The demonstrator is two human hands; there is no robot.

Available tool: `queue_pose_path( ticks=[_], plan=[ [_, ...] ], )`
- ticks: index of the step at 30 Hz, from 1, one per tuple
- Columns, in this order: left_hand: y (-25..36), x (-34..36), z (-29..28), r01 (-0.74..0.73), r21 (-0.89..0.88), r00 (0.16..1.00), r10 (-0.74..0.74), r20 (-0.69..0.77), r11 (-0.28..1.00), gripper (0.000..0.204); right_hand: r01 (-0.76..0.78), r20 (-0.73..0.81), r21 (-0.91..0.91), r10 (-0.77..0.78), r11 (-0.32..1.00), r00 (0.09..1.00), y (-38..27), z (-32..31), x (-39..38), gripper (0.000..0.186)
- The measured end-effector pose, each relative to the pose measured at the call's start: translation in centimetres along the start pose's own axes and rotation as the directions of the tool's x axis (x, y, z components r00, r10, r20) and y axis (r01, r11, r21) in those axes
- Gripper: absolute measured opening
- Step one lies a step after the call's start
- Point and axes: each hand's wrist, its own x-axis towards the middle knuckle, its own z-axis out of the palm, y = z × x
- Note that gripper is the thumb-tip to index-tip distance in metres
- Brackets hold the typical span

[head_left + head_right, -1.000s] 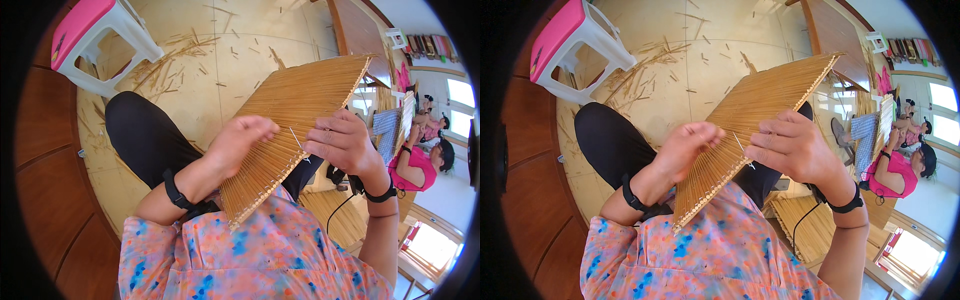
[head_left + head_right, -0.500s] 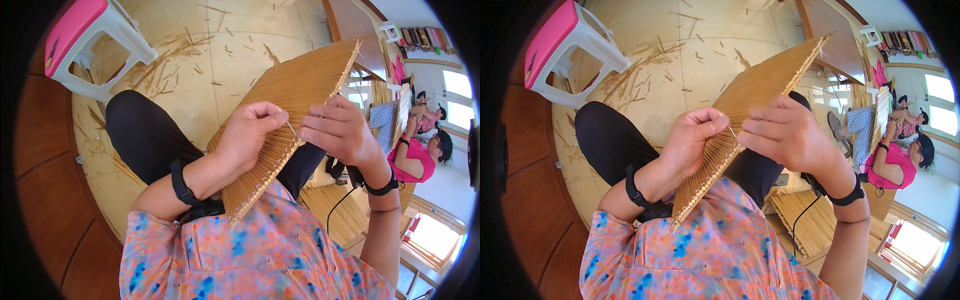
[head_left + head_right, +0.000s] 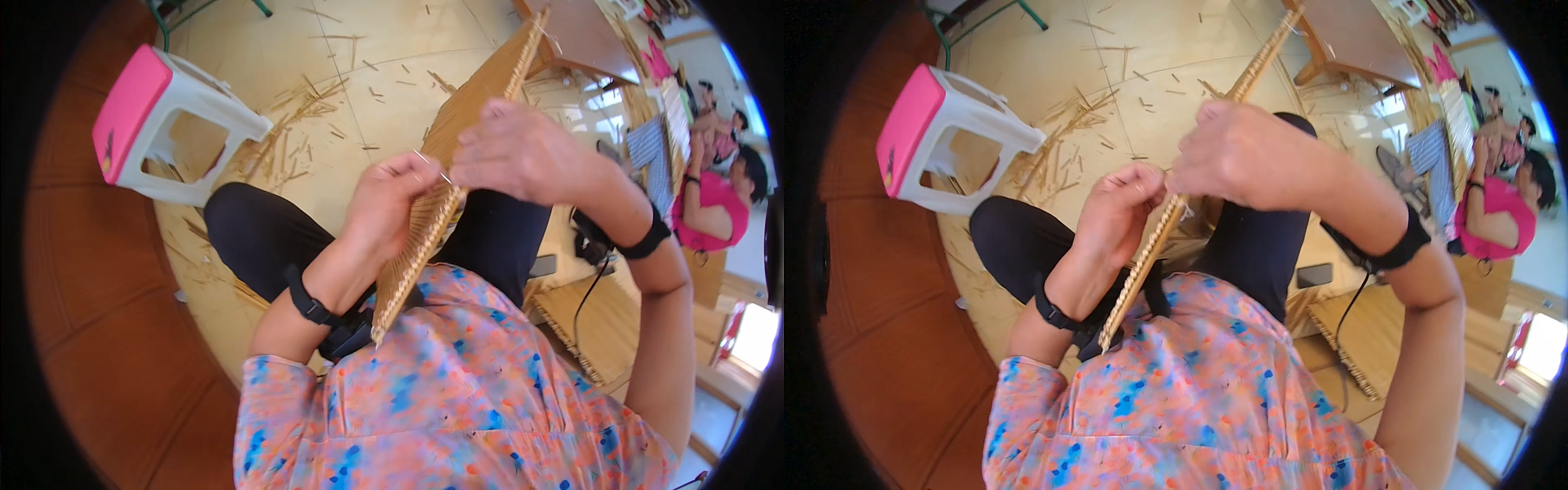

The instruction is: The person uses a needle and thread to sew along the edge of a wooden mat, passing the needle through the slats one by one.

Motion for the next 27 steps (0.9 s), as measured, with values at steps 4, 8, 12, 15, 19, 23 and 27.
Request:
queue_pose_path(
  ticks=[4,8,12,15,19,23,27],
  plan=[
    [4.6,0.9,-7.5,-0.341,0.107,0.851,0.355,-0.387,0.934,0.006,0.017,-0.076,0.038,-0.014,0.999,0.997,0.2,1.1,0.0,0.009],
    [9.2,-3.0,-5.4,-0.362,0.067,0.928,0.366,-0.073,0.93,0.01,-0.006,-0.073,0.064,0.011,0.998,0.997,0.5,1.3,0.5,0.009],
    [15.5,-6.2,-5.6,-0.462,0.152,0.872,0.479,-0.102,0.874,0.016,0.022,-0.099,0.091,-0.013,0.996,0.995,1.5,2.6,1.8,0.009],
    [23.0,-8.5,-7.9,-0.572,0.078,0.814,0.577,-0.074,0.817,0.008,0.02,-0.111,0.055,-0.014,0.998,0.994,1.5,2.7,1.3,0.006],
    [36.1,-17.2,-15.3,-0.686,-0.043,0.722,0.674,-0.154,0.726,0.011,0.02,-0.05,0.023,-0.018,1.0,0.999,1.1,1.9,1.4,0.006],
    [41.7,-24.8,-22.3,-0.682,0.41,0.459,0.791,-0.405,0.606,0.016,0.1,-0.148,0.094,-0.086,0.991,0.985,1.6,3.4,2.7,0.008],
    [37.2,-21.8,-22.6,-0.729,0.311,0.45,0.769,-0.454,0.61,0.017,0.051,-0.069,0.008,-0.05,0.999,0.996,1.2,2.7,2.8,0.008]
  ],
)
